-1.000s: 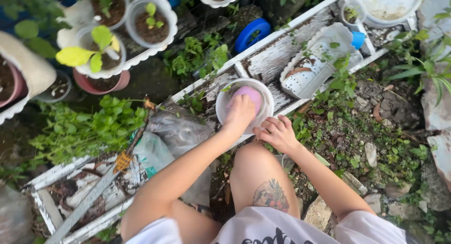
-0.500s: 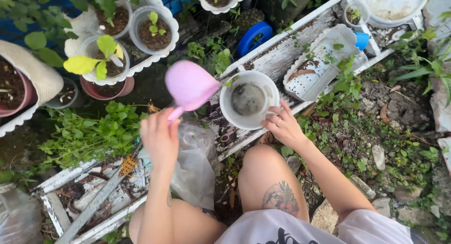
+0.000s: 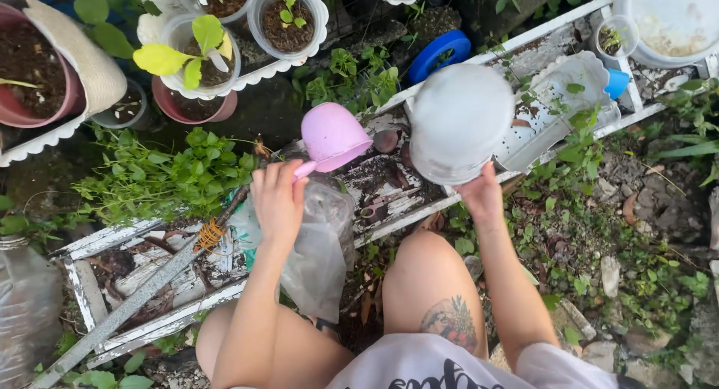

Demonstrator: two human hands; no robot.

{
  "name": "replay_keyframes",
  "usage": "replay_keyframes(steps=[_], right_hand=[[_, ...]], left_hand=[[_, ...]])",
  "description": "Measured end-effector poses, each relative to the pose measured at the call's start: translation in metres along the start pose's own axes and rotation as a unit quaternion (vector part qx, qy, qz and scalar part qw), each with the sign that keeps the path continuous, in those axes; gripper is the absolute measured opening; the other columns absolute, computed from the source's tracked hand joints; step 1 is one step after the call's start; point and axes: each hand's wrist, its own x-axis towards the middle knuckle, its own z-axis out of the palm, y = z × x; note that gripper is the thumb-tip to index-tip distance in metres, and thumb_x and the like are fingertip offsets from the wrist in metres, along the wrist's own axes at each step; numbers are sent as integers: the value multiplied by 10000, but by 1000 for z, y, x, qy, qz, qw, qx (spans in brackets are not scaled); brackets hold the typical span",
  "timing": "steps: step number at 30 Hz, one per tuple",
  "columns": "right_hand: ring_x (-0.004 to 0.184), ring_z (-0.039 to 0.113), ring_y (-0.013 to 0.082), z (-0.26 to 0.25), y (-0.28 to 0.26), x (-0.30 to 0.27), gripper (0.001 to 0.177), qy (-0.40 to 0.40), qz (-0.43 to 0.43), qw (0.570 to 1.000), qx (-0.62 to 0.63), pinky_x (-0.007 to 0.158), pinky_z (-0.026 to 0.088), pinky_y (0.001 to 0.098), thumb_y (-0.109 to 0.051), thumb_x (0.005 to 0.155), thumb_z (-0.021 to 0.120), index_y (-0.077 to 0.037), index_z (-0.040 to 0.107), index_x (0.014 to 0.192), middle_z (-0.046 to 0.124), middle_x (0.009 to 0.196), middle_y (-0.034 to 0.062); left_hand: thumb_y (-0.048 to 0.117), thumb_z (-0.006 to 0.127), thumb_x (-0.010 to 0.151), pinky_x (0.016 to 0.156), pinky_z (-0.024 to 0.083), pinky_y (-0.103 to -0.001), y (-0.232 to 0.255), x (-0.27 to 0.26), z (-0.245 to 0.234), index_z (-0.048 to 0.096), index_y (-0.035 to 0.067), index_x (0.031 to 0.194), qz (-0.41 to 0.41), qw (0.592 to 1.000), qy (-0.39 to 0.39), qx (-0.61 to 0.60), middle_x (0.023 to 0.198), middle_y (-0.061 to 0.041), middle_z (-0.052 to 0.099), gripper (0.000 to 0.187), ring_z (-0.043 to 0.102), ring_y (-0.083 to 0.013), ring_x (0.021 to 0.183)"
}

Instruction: Removing weeds and small plants from a garden area using hands and a small scoop.

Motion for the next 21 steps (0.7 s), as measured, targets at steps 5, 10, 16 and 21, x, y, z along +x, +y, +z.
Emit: replay_keyframes(steps=[5,10,16,21], right_hand=[[1478,416,376,-7,20,10,683,67,47,981,177,1214,333,586,-406,1033,543,-108,321,1607,436,1619,158],[1513,382,349,-40,19,3,639,19,10,978,207,1227,326,603,-375,1022,490,-162,317,1599,421,1630,94],[1451,473,272,4,-82,-58,641,108,-173,979,17,1231,379,482,-310,1001,679,-87,408,1538,520,1555,71],[1114,551,241,-10,-164,-154,527,291,-295,644,-643,966,420,402,-232,976,801,-62,569,1418,620,1147,42]], left_hand=[[175,753,903,898,427,-437,9,1,4,693,117,1240,10,1000,-3,7,1143,-57,631,347,535,-296,1047],[175,755,905,908,422,-447,16,-1,5,683,119,1252,62,997,7,40,1170,-43,632,358,538,-288,1067],[149,745,881,932,433,-470,22,6,6,675,121,1259,113,993,11,26,1221,-63,634,385,548,-308,1100],[160,749,950,960,447,-464,33,14,21,675,142,1271,103,995,4,-12,1209,-75,625,330,537,-334,1106]])
